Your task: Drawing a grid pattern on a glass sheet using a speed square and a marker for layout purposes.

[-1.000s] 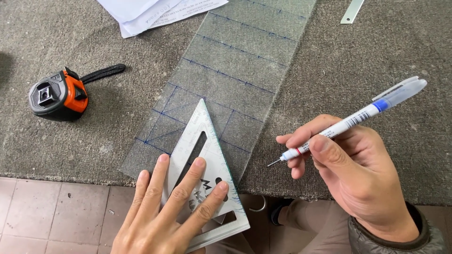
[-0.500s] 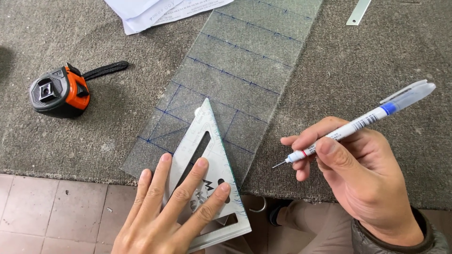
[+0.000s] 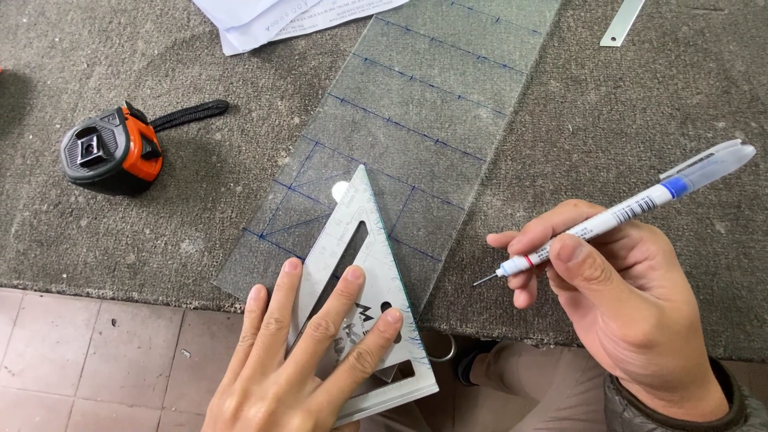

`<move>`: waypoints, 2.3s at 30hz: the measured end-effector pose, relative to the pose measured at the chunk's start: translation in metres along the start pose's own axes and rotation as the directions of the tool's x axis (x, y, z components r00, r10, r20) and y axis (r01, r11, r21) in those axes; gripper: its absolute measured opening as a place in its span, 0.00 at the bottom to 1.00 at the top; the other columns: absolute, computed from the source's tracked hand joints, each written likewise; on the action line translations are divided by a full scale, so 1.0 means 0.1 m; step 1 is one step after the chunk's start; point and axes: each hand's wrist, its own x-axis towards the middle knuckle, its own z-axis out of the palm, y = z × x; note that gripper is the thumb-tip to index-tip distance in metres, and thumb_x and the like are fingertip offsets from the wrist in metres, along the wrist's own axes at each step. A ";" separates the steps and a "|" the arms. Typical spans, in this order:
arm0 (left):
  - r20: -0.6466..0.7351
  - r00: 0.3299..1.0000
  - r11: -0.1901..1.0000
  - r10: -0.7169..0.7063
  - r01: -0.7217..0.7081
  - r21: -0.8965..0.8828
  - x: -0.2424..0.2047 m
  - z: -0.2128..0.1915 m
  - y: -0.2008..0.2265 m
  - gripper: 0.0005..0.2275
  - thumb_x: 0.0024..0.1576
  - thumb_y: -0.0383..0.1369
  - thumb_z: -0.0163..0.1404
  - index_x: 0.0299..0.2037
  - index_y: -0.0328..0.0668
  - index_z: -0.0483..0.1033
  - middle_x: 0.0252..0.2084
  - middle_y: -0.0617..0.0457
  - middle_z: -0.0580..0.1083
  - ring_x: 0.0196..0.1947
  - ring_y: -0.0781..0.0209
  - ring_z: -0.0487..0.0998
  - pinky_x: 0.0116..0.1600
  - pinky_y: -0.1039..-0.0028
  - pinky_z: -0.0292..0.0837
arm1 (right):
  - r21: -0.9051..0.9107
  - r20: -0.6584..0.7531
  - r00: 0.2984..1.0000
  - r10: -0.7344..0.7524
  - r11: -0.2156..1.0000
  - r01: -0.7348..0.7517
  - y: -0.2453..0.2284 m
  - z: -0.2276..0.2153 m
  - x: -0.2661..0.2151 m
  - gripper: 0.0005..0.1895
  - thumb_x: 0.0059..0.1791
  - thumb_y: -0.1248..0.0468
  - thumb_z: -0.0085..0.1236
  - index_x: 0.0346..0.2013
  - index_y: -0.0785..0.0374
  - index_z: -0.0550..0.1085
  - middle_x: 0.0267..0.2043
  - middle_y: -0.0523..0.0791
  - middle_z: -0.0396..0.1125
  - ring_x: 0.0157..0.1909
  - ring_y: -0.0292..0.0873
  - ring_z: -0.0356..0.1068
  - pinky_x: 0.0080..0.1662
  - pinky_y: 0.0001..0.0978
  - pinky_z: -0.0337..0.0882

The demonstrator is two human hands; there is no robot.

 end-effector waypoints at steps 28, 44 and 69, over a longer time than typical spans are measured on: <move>0.030 0.999 0.998 -0.010 0.012 -0.055 -0.08 0.04 0.00 0.24 0.68 0.54 0.36 0.72 0.72 0.73 0.77 0.52 0.69 0.72 0.24 0.71 0.71 0.39 0.69 | -0.653 0.088 0.961 -0.261 0.714 0.254 -0.20 0.67 0.28 0.13 0.59 0.60 0.53 0.41 0.63 0.82 0.35 0.42 0.79 0.34 0.35 0.80 0.41 0.23 0.77; -0.018 1.000 0.997 -0.018 0.017 -0.077 -0.11 0.09 -0.01 0.24 0.69 0.53 0.35 0.72 0.72 0.74 0.76 0.51 0.70 0.72 0.24 0.72 0.71 0.40 0.67 | -0.751 0.359 0.860 -0.361 0.436 0.497 -0.08 0.81 0.47 0.11 0.62 0.59 0.50 0.41 0.60 0.77 0.43 0.37 0.78 0.34 0.38 0.74 0.41 0.33 0.71; 0.056 0.998 0.999 0.036 -0.035 -0.028 -0.16 0.10 -0.06 0.47 0.37 0.42 0.54 0.78 0.76 0.66 0.81 0.55 0.64 0.76 0.28 0.66 0.74 0.40 0.65 | -0.717 0.458 0.857 -0.237 0.471 0.513 -0.26 0.76 0.09 0.13 0.61 0.56 0.46 0.40 0.55 0.76 0.42 0.36 0.79 0.37 0.41 0.79 0.44 0.35 0.73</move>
